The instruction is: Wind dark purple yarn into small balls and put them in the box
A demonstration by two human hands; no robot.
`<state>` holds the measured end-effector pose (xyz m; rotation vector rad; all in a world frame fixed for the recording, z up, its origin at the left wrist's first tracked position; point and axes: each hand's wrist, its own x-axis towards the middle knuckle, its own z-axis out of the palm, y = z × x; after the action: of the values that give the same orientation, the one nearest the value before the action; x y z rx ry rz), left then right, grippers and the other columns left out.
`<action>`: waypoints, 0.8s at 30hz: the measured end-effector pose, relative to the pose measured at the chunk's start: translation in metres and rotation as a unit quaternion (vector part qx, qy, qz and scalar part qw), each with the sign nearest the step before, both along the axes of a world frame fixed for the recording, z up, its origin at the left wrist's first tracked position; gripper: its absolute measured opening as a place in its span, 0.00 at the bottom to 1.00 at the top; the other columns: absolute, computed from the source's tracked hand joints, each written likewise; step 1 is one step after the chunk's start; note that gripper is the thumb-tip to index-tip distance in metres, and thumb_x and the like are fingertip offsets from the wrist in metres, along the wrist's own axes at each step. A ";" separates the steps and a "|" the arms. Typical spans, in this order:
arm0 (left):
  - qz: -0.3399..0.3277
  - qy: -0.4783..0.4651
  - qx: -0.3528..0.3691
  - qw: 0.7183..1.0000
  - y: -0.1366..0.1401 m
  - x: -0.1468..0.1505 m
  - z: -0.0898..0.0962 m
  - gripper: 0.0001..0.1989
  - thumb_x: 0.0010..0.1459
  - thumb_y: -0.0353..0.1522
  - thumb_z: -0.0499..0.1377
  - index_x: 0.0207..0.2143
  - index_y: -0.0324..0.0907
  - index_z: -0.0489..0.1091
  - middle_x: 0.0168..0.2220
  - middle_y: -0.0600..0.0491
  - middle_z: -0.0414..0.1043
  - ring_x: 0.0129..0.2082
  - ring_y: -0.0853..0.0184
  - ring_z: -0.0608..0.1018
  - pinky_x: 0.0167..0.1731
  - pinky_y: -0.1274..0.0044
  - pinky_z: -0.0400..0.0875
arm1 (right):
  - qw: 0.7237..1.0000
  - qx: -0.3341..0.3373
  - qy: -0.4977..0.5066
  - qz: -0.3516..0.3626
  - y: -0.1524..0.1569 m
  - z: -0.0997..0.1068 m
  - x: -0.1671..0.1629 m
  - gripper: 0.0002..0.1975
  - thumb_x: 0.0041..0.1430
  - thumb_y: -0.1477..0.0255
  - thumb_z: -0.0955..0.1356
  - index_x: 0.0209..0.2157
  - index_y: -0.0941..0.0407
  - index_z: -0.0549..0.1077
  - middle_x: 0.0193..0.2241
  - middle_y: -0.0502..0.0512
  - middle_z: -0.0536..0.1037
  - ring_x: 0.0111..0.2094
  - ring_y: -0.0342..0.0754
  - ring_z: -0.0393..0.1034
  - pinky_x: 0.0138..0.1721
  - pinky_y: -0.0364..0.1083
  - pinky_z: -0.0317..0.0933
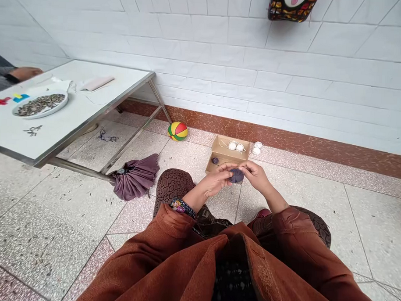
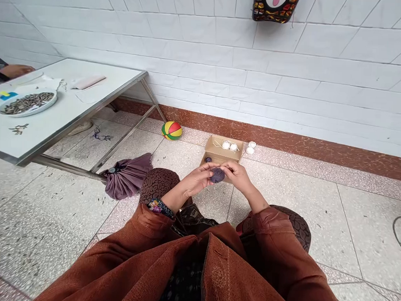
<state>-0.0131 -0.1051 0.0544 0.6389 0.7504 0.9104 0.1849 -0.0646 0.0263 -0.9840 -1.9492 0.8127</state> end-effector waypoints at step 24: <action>-0.015 -0.010 0.041 0.999 -0.022 0.003 0.006 0.24 0.49 0.29 0.69 0.50 0.46 0.73 0.45 0.52 0.73 0.37 0.71 0.75 0.36 0.78 0.69 | 0.997 0.037 -0.059 0.030 -0.004 0.025 0.010 0.09 0.67 0.66 0.67 0.35 0.54 0.77 0.30 0.51 0.77 0.31 0.46 0.71 0.34 0.44 0.64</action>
<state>-0.0103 -0.1267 0.0607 0.7099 0.6864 0.9217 0.1947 -0.0690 0.0511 -0.9528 -2.1034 0.7239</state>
